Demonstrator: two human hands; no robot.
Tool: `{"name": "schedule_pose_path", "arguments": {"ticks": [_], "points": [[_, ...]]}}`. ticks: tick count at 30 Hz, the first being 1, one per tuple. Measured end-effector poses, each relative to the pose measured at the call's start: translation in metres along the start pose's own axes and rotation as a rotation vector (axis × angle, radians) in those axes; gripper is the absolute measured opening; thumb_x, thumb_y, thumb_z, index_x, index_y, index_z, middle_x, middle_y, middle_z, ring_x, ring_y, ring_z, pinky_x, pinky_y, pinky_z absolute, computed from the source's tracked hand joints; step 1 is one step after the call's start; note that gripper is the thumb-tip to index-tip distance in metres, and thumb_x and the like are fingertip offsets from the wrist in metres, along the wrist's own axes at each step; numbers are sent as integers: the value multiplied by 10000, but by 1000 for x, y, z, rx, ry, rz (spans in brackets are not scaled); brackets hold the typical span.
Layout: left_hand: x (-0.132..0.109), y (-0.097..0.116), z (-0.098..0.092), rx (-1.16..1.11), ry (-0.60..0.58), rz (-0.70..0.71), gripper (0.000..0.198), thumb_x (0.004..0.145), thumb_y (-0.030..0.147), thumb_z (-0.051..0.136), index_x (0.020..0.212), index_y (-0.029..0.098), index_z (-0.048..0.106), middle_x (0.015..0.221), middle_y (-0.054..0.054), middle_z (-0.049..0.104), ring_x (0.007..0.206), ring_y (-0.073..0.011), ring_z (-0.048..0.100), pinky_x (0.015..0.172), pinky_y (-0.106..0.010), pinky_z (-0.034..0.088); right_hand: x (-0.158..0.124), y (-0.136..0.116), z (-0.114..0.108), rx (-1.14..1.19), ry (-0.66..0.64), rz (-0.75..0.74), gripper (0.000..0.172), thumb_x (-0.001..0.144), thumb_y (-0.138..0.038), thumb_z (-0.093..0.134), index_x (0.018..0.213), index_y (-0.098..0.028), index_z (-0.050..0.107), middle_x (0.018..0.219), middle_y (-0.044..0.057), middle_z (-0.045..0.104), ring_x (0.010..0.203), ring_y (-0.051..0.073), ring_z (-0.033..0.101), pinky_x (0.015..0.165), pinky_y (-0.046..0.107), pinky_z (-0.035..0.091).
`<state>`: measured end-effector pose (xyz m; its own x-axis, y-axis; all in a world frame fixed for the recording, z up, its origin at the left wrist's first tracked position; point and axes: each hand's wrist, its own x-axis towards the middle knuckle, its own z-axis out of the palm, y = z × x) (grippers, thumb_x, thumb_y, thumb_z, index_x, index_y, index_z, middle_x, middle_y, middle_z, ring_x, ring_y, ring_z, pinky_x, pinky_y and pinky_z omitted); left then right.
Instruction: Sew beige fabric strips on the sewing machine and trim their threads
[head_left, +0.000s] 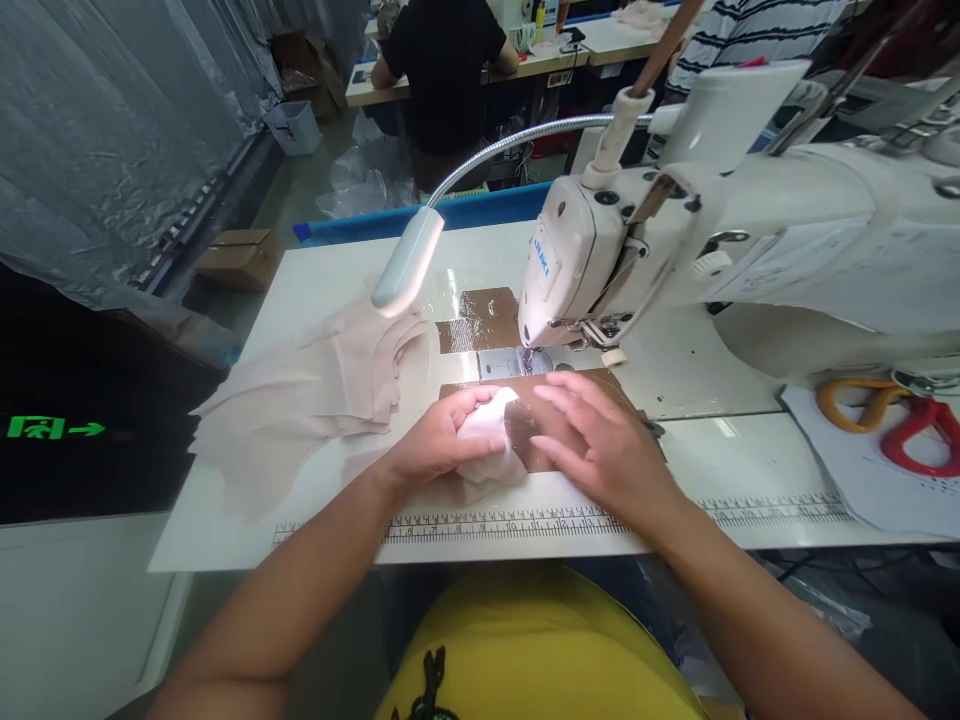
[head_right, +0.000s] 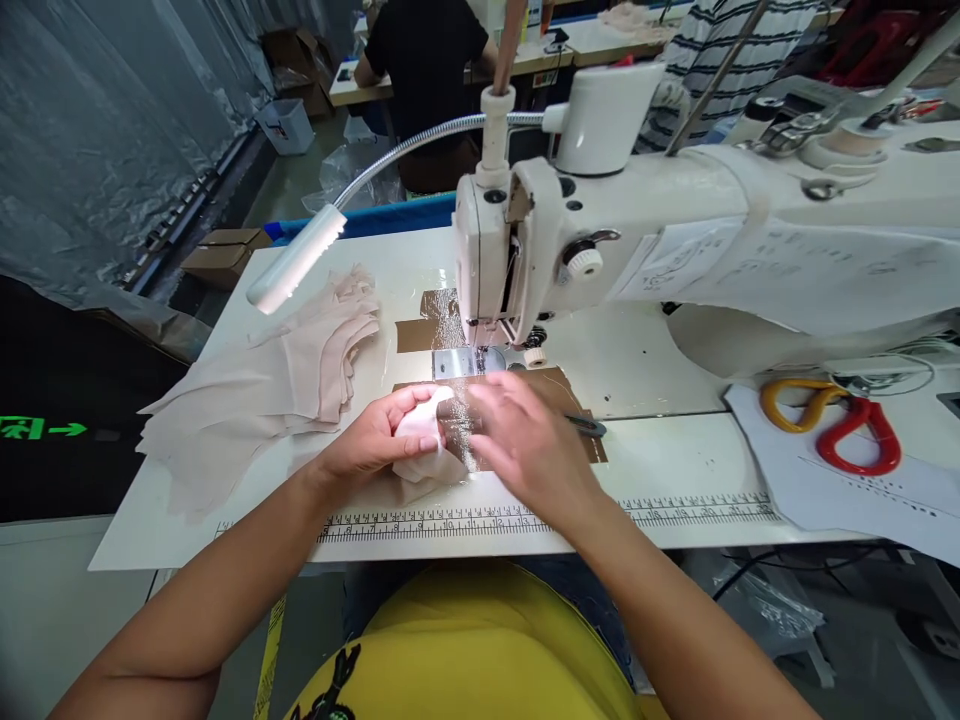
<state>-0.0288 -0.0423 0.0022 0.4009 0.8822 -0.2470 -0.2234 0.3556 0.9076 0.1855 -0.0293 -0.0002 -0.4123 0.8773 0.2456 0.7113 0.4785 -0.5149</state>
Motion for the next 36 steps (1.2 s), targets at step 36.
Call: {"name": "schedule_pose_path", "arguments": {"ticks": [36], "points": [[-83,9,5,1336,178,555,177,866,133,541,1022,162,621,994,-68,661,910,-155,613,789,-267,509,-27,-1,-36,226,5,-341,144,871,-161,569,973,-241,632,874,-6,716,822,140,668,717,240,516]]}}
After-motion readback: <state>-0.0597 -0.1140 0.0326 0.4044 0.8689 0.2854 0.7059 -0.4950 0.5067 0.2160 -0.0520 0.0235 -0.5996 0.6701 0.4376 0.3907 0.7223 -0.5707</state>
